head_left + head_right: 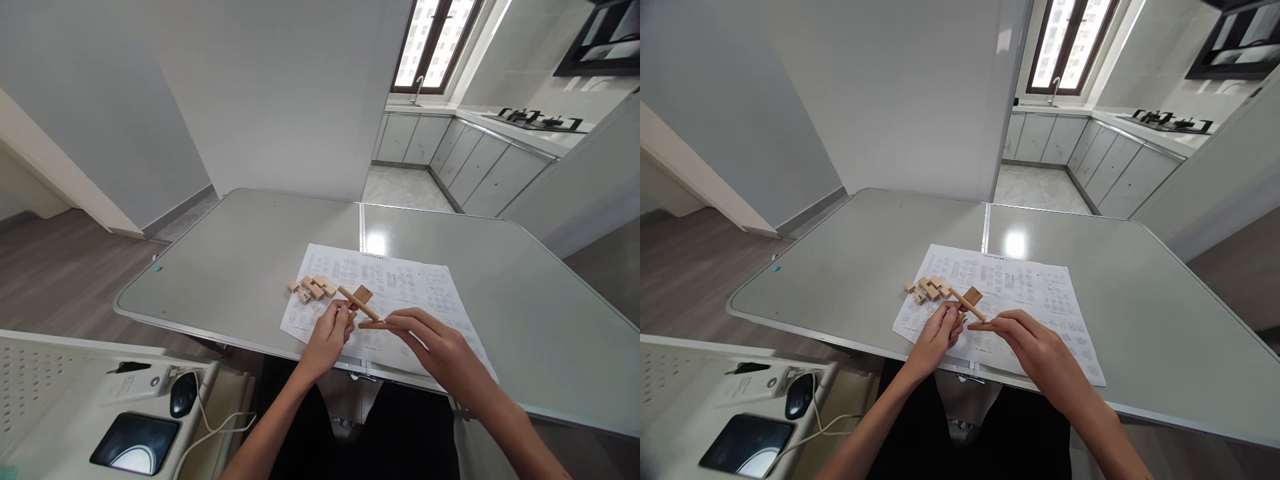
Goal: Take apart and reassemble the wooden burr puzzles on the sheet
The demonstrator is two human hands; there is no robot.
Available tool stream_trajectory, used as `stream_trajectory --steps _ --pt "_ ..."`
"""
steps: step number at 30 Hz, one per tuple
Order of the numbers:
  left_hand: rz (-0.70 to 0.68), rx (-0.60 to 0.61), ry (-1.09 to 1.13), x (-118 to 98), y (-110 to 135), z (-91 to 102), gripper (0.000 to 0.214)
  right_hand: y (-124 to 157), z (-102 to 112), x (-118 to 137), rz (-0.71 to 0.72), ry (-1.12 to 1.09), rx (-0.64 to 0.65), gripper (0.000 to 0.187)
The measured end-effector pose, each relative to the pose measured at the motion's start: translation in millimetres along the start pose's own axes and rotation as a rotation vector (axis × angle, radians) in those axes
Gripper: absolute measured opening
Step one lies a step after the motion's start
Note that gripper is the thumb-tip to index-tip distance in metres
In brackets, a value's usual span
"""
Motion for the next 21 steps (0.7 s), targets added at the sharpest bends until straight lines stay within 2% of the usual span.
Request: stream_trajectory --steps 6,13,21 --pt "0.011 0.034 -0.026 -3 3 -5.4 0.038 -5 4 4 0.049 0.053 0.020 0.021" --pt "0.032 0.049 -0.065 -7 5 -8.7 0.042 -6 5 6 0.094 0.115 0.088 0.043" --pt "-0.034 0.057 -0.184 -10 5 -10.2 0.044 -7 21 7 0.162 0.160 -0.035 0.032"
Point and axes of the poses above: each hand's wrist, its own y-axis away from the middle knuckle, its own z-axis out of the back of the hand, x = y × z, the point moved 10 cm from there along -y, towards the middle knuckle, and after that the axes turned 14 degrees about y, right-handed, at the moved point
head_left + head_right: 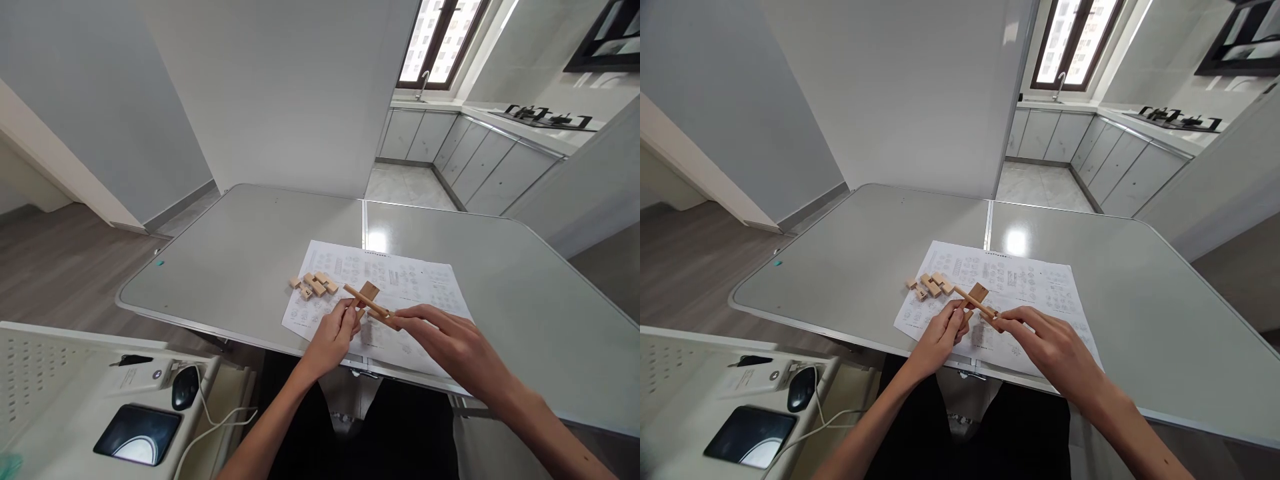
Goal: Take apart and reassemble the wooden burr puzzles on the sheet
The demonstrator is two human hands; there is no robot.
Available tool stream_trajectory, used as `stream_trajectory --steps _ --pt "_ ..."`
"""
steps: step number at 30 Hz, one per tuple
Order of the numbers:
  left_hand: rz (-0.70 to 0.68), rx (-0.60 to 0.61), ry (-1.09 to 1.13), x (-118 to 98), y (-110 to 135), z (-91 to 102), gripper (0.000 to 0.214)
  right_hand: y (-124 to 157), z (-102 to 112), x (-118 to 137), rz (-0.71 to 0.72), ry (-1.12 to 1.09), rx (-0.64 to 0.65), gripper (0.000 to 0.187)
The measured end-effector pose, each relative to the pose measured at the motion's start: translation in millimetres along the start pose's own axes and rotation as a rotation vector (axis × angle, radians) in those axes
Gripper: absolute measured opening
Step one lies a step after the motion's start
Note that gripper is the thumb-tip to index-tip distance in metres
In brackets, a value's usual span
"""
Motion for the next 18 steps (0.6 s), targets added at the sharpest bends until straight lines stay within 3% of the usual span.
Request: stream_trajectory --steps 4,11,18 --pt "-0.055 -0.025 -0.079 -7 2 1.1 0.042 1 10 3 0.039 0.026 -0.093 0.027" --pt "-0.155 -0.076 -0.322 -15 7 -0.9 0.035 6 7 4 0.046 0.065 -0.114 0.027" --pt "-0.179 -0.074 -0.351 -19 11 -4.5 0.031 11 9 4 0.046 0.039 -0.150 0.029"
Point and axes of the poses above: each hand's wrist, its own y-axis away from the middle knuckle, its own z-axis out of the back of the hand, x = y × z, the point moved 10 cm from there along -y, towards the middle knuckle, and after that the axes turned 14 degrees about y, right-handed, at the moved point
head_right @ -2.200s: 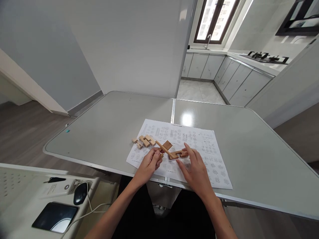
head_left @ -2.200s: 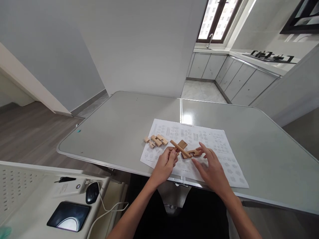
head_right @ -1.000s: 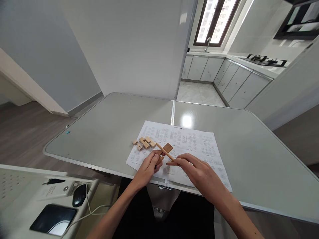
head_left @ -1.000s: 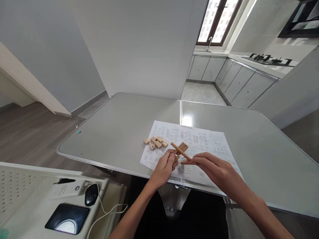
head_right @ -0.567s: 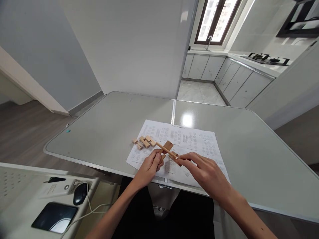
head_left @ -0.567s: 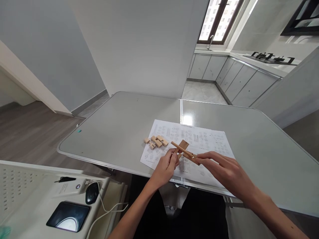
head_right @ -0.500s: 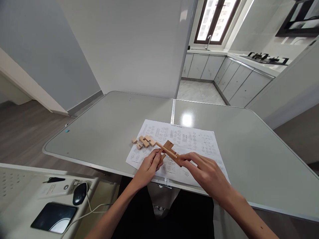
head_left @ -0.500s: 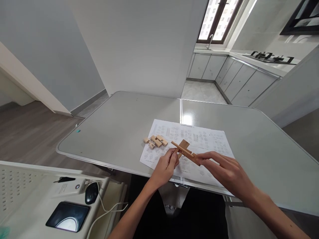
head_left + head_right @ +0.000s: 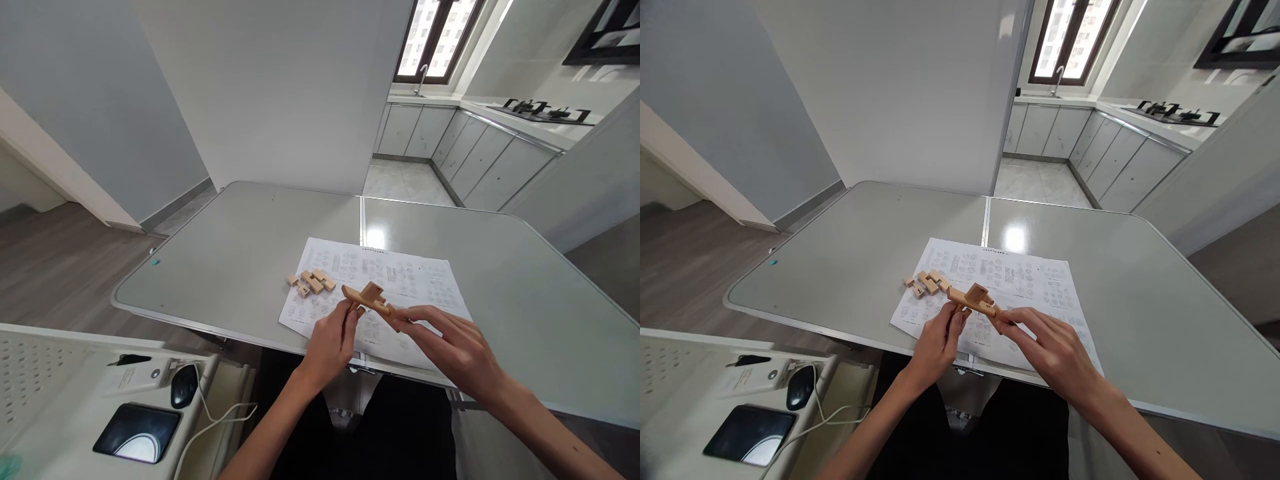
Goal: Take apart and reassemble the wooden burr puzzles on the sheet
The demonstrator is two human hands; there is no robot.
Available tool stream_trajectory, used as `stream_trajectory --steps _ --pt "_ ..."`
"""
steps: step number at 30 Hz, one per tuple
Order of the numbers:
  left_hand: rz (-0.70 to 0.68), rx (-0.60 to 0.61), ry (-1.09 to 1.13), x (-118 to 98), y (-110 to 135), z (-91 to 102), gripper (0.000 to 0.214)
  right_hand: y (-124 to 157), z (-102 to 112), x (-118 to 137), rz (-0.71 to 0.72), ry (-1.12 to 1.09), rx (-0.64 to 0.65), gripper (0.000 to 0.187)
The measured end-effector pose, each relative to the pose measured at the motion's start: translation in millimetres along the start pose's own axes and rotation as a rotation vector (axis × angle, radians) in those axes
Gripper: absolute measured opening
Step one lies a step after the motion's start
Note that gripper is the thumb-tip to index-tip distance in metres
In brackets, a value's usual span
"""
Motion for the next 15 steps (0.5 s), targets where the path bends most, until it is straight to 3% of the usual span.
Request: stream_trajectory --steps 15 --pt "-0.072 -0.086 -0.095 2.4 5.1 4.9 0.027 -0.7 -2.3 4.9 0.016 0.001 -0.049 0.033"
Point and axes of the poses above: each hand's wrist, its own y-axis away from the middle knuckle, its own z-axis out of the back of the hand, x = y × z, the point moved 10 cm from there along -y, towards the middle knuckle, and after that the axes turned 14 degrees about y, right-handed, at the moved point
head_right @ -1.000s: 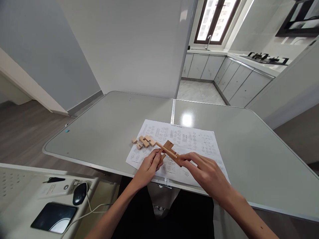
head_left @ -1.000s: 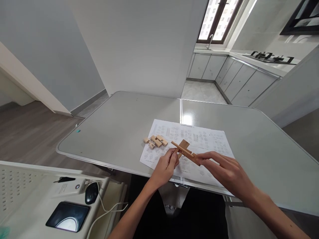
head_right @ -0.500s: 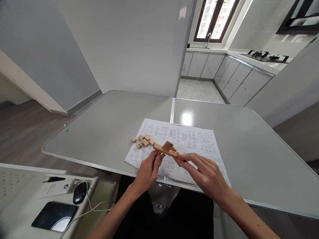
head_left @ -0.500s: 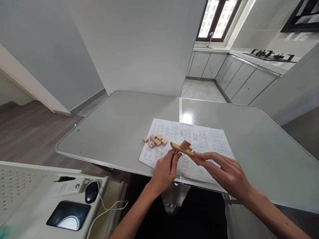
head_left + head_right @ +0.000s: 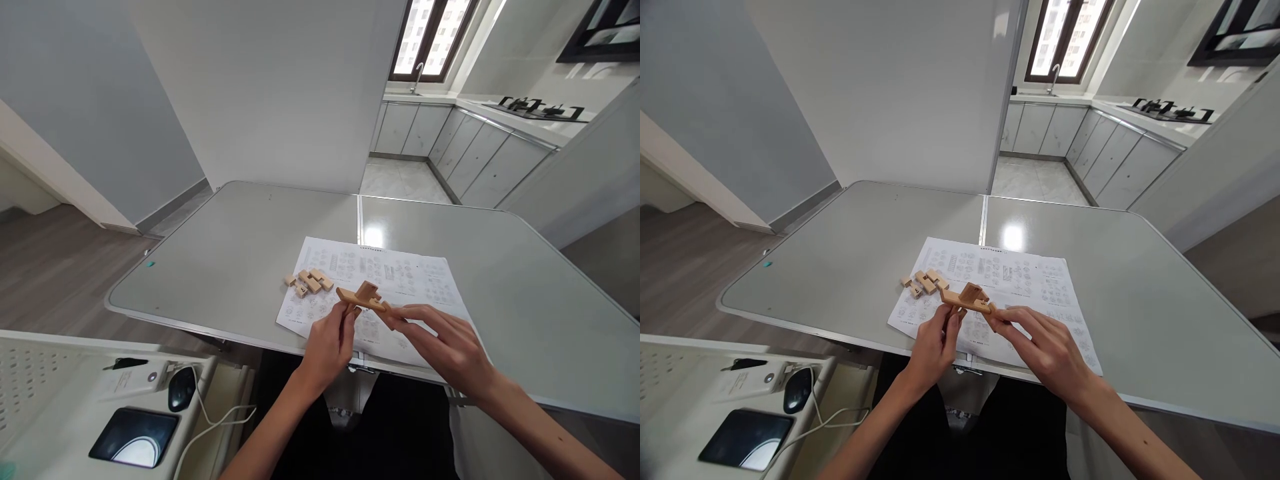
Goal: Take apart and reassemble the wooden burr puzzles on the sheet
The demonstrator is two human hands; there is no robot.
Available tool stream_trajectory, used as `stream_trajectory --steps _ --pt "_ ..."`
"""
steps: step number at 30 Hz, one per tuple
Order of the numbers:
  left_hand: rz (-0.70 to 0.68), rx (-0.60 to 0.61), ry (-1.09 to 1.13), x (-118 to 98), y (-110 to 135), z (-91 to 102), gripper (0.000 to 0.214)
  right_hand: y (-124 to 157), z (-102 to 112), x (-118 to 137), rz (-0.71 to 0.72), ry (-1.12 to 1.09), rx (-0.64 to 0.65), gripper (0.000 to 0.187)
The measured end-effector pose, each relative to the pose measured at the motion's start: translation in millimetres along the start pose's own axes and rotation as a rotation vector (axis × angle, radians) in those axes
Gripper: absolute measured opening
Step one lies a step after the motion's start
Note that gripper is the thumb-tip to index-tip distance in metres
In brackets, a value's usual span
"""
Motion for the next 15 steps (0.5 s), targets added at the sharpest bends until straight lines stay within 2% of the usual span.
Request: stream_trajectory --steps 6,11,15 --pt "-0.053 0.016 -0.044 -1.5 -0.9 -4.4 0.025 -2.9 -0.6 3.3 0.024 0.023 -0.003 0.029" --pt "-0.038 0.000 -0.039 -1.3 -2.8 -2.0 0.025 -3.0 0.1 1.8 0.019 0.007 -0.019 0.029" --pt "0.012 0.059 -0.025 -0.3 -5.3 -5.0 0.027 -0.6 -0.1 2.6 0.057 0.036 -0.025 0.027"
Point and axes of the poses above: each hand's wrist, its own y-axis away from the middle knuckle, its own z-axis out of the back of the hand, x = y × z, the point moved 10 cm from there along -y, towards the middle knuckle, and after that the axes turned 14 degrees about y, right-handed, at the moved point
